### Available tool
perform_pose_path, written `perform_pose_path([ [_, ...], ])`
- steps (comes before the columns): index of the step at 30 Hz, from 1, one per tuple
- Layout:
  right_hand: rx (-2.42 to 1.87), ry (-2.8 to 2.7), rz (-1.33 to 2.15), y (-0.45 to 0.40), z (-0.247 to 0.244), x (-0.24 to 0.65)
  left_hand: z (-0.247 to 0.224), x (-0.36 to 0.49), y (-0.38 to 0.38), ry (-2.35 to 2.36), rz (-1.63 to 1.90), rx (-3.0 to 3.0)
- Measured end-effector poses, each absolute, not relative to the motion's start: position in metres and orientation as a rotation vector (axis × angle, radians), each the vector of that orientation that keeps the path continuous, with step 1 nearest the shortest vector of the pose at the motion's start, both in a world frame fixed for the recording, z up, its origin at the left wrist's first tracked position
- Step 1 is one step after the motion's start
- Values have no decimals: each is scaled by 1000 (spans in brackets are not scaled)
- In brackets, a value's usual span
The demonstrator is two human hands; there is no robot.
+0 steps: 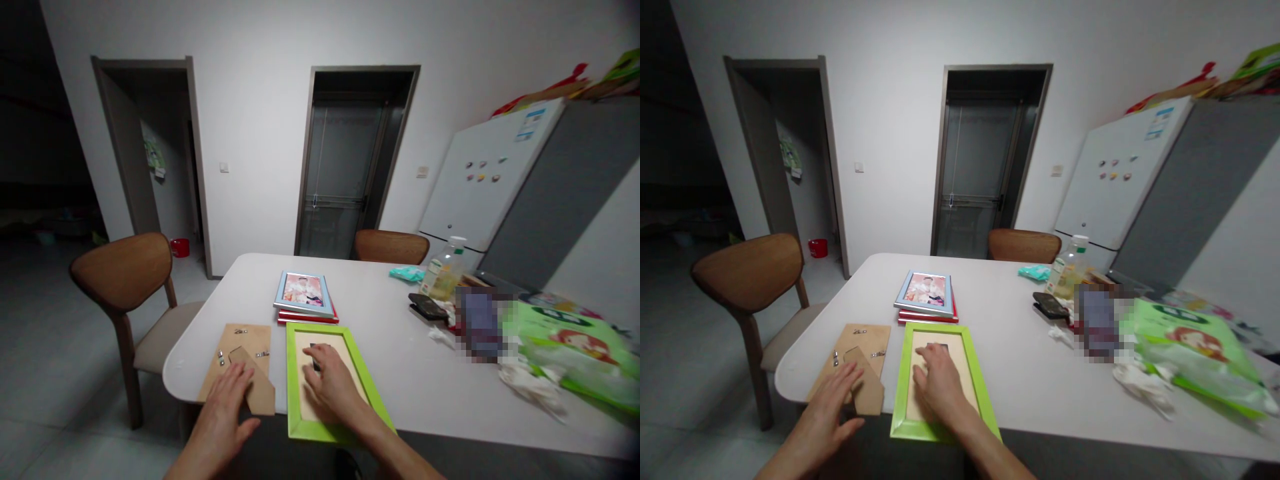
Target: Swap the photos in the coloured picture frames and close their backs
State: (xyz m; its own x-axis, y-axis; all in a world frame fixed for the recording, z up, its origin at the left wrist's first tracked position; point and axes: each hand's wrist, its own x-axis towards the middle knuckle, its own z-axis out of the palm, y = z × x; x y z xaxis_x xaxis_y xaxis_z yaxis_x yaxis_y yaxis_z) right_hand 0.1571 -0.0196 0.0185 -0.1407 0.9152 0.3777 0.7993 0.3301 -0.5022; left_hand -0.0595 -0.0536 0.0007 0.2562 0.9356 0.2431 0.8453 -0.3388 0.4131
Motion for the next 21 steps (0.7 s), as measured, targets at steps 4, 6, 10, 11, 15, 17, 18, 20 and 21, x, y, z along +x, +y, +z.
perform_pose_path([
  [4, -1402, -2179, 292, -25, 19, 98, -12, -102, -40, 1927, 582, 2255],
  [6, -1414, -2253, 289, -25, 14, 78, -20, -111, -36, 1921, 632, 2256],
  [10, -1345, -2213, 394, -21, 8, 66, -19, -114, -34, 1867, 730, 2230],
  [11, -1321, -2170, 433, -21, 10, 68, -15, -112, -35, 1846, 752, 2228],
  [15, -1255, -2040, 506, -30, 28, 97, 9, -91, -42, 1712, 880, 2269],
  [17, -1233, -2036, 493, -39, 36, 120, 18, -72, -47, 1612, 917, 2328],
  [18, -1242, -2036, 486, -45, 39, 133, 21, -61, -50, 1559, 919, 2365],
  [20, -1290, -2027, 480, -55, 41, 161, 25, -37, -54, 1459, 898, 2426],
  [21, -1326, -2015, 486, -61, 41, 174, 25, -24, -55, 1415, 866, 2449],
])
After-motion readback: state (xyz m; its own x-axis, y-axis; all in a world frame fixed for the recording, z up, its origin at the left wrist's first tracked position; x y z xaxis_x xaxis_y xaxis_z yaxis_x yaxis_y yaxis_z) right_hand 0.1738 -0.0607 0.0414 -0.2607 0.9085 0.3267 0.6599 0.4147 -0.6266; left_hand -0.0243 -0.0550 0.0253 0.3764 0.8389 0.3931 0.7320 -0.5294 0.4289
